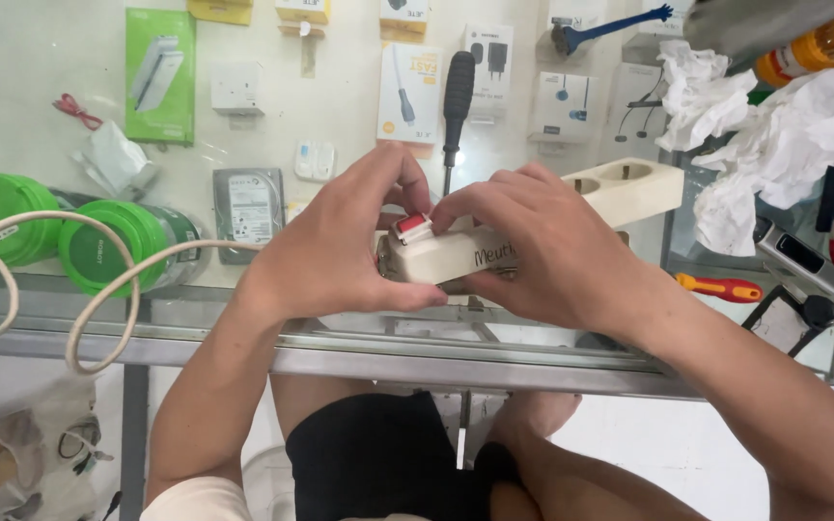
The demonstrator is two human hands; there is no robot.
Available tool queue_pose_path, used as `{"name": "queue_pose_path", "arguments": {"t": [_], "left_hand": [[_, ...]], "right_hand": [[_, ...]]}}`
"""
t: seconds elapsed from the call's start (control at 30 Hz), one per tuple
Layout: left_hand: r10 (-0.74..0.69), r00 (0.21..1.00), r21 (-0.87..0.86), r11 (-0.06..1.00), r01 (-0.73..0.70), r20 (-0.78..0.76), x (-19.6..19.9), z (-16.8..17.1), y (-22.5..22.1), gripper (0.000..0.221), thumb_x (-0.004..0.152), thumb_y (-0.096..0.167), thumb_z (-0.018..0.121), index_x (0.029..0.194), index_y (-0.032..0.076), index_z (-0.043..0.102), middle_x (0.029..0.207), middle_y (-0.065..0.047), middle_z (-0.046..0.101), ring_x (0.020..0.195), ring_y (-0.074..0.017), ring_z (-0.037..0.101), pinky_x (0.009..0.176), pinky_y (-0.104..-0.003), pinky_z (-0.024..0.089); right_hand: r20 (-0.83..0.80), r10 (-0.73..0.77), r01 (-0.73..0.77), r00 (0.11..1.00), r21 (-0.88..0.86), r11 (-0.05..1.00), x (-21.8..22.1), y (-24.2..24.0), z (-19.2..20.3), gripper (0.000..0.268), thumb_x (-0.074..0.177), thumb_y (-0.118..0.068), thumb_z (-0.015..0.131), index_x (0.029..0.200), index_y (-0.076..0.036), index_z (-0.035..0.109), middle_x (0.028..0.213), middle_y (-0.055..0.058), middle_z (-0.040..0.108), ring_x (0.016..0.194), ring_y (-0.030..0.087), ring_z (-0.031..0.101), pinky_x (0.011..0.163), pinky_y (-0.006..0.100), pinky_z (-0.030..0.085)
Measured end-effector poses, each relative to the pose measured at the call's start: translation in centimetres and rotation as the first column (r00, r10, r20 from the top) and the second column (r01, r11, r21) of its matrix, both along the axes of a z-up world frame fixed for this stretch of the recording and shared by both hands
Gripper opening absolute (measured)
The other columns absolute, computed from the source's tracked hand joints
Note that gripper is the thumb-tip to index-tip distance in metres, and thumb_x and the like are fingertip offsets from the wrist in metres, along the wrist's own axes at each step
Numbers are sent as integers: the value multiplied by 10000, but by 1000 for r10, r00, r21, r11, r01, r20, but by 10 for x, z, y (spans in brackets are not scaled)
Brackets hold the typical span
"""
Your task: Reassembling a multi-socket power strip by aligning internal metal components and the power switch into the housing
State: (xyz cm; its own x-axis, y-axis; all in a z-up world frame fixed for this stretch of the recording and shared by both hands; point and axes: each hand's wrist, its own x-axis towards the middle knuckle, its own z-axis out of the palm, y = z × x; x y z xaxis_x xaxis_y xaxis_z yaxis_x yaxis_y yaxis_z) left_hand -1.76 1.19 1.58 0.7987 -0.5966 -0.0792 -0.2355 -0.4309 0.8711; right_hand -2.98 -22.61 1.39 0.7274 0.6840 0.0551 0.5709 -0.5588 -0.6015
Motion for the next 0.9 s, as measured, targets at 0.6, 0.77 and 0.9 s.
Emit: {"name": "queue_pose_path", "arguments": {"t": [0.6, 0.77, 0.9], "left_hand": [[27, 995, -106, 994, -37, -93, 0, 8, 2, 541, 786, 361, 883, 1050, 136, 469, 1060, -13, 559, 830, -133, 692, 695, -243, 602], [-53, 978, -125, 992, 28, -202, 0, 17, 7, 489, 819, 112, 763, 1157, 116, 409, 1163, -50, 477, 878, -121, 620, 630, -233, 582], [1, 998, -36, 999, 1, 64, 0, 9, 8, 382, 740, 35, 639, 1070, 60, 449, 1081, -81, 488, 900, -184, 663, 573, -244, 543]], "right_hand": [[-11, 0, 0, 1000, 62, 998, 6, -1, 11, 437, 831, -133, 787, 1242, -119, 640, 1161, 20, 747, 1004, 198, 678, 872, 367, 380], [-63, 1, 0, 998, 20, 1000, 14, 3, 18, 397, 882, -178, 786, 1251, -136, 645, 861, 16, 703, 771, 204, 617, 810, 365, 352], [-5, -11, 11, 1000, -2, 1000, 14, 7, 16, 308, 917, -160, 758, 1194, -94, 642, 796, 39, 680, 759, 249, 627, 826, 398, 371]]}}
